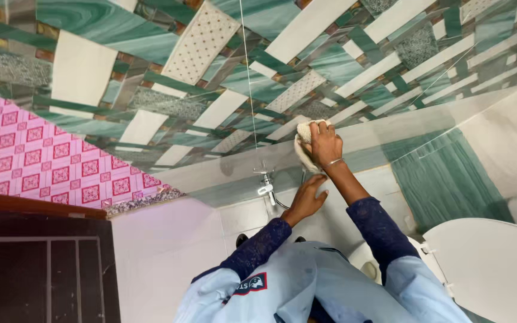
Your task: The person wipes a sink, multiple faucets, and a handheld bidet sprayer using a cloth.
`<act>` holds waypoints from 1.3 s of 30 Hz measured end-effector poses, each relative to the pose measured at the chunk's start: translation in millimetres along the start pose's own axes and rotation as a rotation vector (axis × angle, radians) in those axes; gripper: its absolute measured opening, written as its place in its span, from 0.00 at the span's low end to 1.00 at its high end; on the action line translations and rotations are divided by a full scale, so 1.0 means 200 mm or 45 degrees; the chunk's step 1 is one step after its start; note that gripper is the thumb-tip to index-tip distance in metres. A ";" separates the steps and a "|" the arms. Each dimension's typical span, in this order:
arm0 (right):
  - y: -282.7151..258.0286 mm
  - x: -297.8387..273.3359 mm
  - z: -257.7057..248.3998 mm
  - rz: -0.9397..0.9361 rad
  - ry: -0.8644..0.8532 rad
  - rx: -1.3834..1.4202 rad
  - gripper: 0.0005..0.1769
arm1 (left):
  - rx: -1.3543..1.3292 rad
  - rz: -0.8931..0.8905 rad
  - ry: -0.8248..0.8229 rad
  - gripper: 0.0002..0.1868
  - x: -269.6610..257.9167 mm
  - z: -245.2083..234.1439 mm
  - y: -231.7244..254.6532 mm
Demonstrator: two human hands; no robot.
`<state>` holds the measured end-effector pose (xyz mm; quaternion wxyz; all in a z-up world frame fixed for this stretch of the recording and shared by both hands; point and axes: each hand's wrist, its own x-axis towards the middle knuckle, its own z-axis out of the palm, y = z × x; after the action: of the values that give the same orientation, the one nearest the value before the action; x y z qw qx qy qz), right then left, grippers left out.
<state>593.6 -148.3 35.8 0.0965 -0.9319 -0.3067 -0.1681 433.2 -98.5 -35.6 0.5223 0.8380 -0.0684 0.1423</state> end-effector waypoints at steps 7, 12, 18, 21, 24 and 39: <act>0.06 0.05 0.13 0.151 0.202 0.046 0.30 | -0.069 -0.054 -0.214 0.22 -0.05 -0.10 0.04; 0.08 0.03 0.13 0.090 0.207 0.141 0.27 | 0.072 0.018 -0.149 0.19 -0.11 -0.22 -0.01; 0.13 0.19 -0.23 -0.134 0.531 0.096 0.25 | -0.219 -0.212 0.010 0.20 -0.18 -0.39 -0.11; 0.23 0.29 -0.64 -0.417 0.584 0.261 0.17 | -0.186 -0.223 0.109 0.17 -0.14 -0.43 -0.07; 0.19 0.20 -1.01 -0.515 0.510 0.363 0.17 | -0.093 -0.019 0.298 0.20 -0.04 -0.50 0.06; 0.09 -0.29 -0.76 0.054 0.553 1.480 0.24 | -0.779 0.006 -0.152 0.20 -0.07 -0.21 0.01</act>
<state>522.5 -235.8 153.2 0.6517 -0.6774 -0.3028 -0.1576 413.0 -62.1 -20.2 0.7450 0.6486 -0.1406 0.0668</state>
